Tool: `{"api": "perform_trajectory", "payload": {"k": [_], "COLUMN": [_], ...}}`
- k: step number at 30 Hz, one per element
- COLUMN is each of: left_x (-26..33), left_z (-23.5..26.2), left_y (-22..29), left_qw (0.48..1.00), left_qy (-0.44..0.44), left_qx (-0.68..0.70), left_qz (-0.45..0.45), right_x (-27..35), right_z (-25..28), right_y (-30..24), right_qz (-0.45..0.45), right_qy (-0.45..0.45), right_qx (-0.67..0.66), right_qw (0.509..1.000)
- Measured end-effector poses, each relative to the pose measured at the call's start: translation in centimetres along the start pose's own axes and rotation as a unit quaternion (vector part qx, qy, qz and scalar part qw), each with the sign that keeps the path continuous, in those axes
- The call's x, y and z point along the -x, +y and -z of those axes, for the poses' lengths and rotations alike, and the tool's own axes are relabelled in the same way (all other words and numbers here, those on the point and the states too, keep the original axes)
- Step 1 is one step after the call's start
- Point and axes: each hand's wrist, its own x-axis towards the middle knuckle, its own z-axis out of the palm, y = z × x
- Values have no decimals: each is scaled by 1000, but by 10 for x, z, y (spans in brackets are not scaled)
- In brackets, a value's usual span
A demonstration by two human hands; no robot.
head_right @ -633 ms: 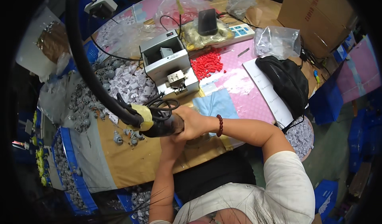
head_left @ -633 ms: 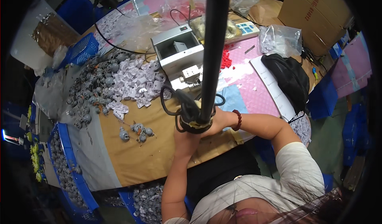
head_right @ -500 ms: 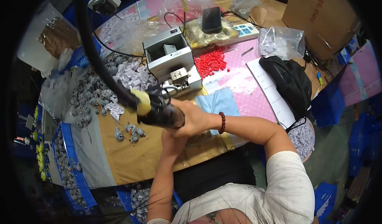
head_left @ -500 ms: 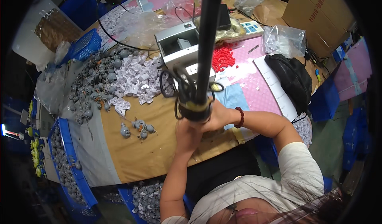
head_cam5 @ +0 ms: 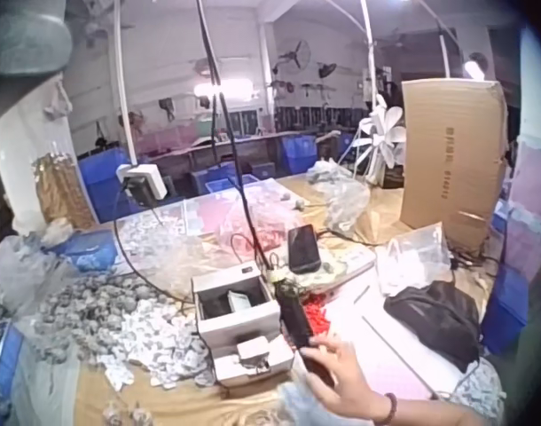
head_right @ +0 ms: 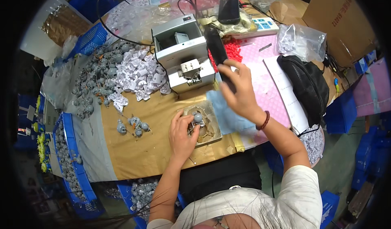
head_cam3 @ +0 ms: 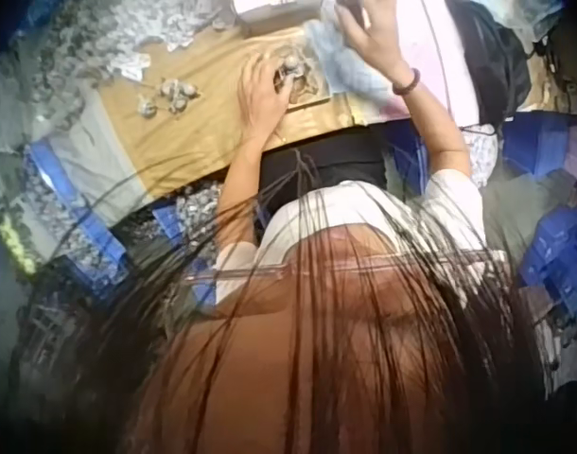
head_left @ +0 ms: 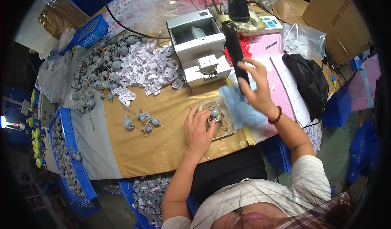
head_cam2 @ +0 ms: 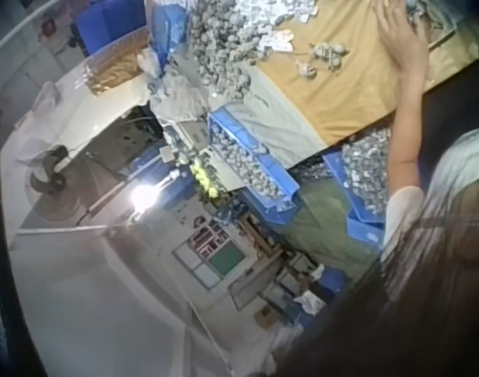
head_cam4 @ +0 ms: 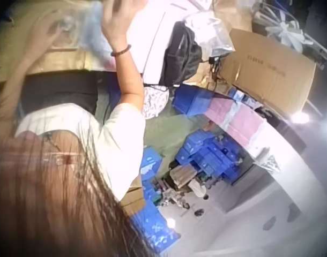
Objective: Assemble small plastic components at a factory workbench using an electric screwdriver.
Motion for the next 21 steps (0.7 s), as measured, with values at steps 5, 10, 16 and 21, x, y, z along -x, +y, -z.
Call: {"api": "perform_trajectory", "payload": {"k": [5, 10, 16, 21], "left_x": [0, -2, -3, -6], "left_z": [-1, -1, 2, 2], "left_y": [2, 3, 5, 5], "left_qw": [1000, 1000, 1000, 1000], "left_qy": [7, 7, 2, 6], "left_qx": [-2, 9, 16, 17], "left_qz": [-11, -12, -4, -14], "right_x": [30, 30, 26, 29], "right_z": [-38, -70, -80, -87], "right_y": [-14, -19, -24, -20], "right_qz": [-51, -167, -205, -263], "right_qy": [-203, -221, -202, -181], "right_qx": [-233, -317, -328, -382], "right_qw": [950, 907, 900, 867]}}
